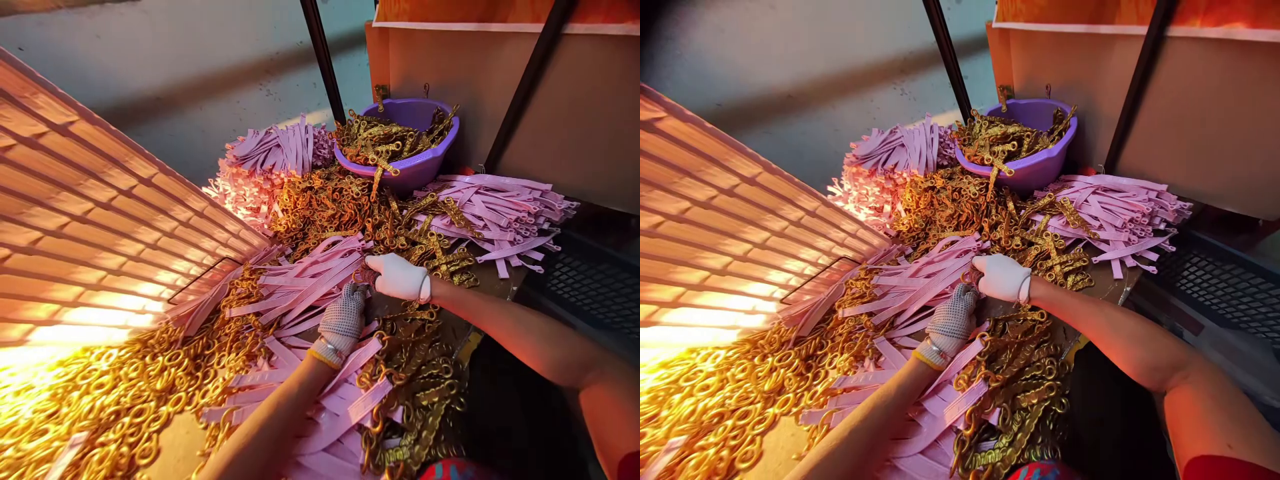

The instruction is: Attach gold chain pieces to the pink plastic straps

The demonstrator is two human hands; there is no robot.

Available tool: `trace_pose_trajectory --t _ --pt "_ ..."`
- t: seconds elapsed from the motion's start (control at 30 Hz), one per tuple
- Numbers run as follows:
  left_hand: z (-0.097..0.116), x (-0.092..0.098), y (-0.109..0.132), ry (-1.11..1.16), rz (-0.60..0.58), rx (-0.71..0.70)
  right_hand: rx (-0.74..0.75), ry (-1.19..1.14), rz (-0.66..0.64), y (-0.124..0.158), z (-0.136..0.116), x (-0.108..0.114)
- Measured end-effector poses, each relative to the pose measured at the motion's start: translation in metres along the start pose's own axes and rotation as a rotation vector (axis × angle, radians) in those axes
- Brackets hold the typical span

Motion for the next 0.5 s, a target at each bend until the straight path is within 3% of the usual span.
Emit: trace_pose_trajectory --t 0.13,0.37,0.5 --pt "0.000 0.010 0.003 0.076 0.055 0.001 0.017 0.037 -0.018 0.005 -0.006 -0.002" --pt "-0.020 0.059 0.024 0.363 0.170 0.120 0.200 0.041 -0.045 0.018 -0.035 -0.016" --pt "-0.019 0.056 0.026 0.606 0.180 0.191 0.113 0.043 -0.003 0.016 -0.026 -0.012"
Point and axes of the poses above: each hand's wrist, its own y-axis away from the middle knuckle, its own x-axis out of the back of the hand, z = x × y, the point moved 7 cm from there along -y, towards the middle knuckle, and after that the axes turned 1 degree about -x, right-handed, at the moved point
